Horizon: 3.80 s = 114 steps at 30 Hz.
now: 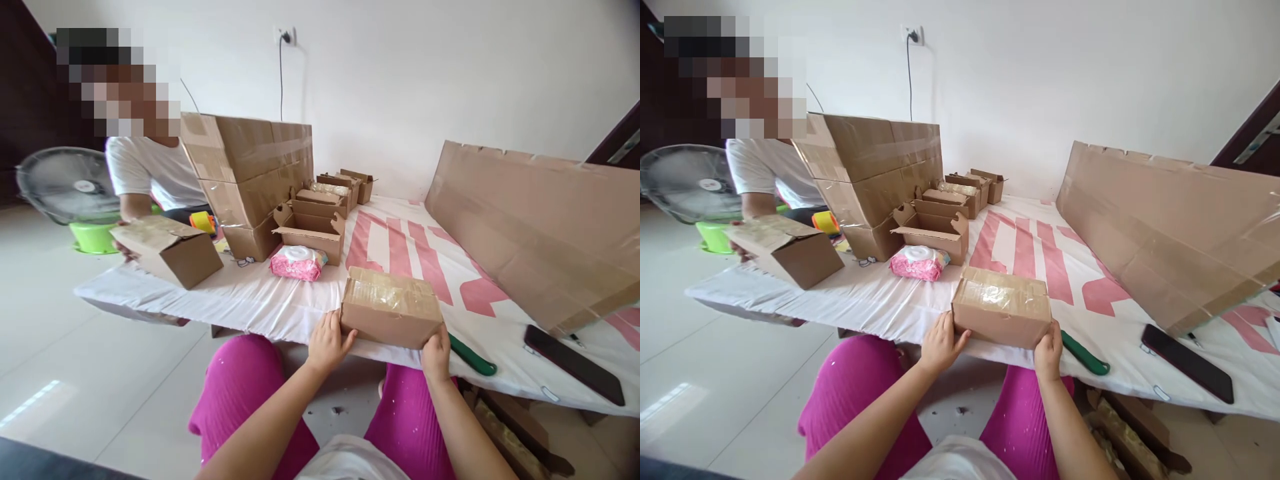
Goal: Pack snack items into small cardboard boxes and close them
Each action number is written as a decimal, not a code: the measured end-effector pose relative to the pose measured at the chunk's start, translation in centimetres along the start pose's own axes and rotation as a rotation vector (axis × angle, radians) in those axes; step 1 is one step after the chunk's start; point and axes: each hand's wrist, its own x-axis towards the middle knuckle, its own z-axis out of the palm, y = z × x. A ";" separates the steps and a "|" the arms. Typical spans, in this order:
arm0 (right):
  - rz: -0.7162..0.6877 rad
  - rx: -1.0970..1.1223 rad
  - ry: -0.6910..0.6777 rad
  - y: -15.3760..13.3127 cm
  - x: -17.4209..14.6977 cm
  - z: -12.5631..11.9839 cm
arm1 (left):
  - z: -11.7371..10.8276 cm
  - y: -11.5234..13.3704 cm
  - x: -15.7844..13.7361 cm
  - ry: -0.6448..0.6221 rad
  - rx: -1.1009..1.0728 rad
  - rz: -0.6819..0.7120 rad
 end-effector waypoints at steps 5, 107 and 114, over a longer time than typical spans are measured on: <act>0.056 0.009 0.009 0.7 0.0 -0.1 | -1.5 0.3 1.9 -0.016 -0.367 -0.246; -0.550 -1.485 -0.415 -0.4 5.8 -10.5 | -3.3 -2.6 9.4 -0.363 -1.376 -0.691; -0.525 -1.411 -0.421 -0.7 5.7 -10.3 | -2.3 -2.5 9.3 -0.394 -1.466 -0.805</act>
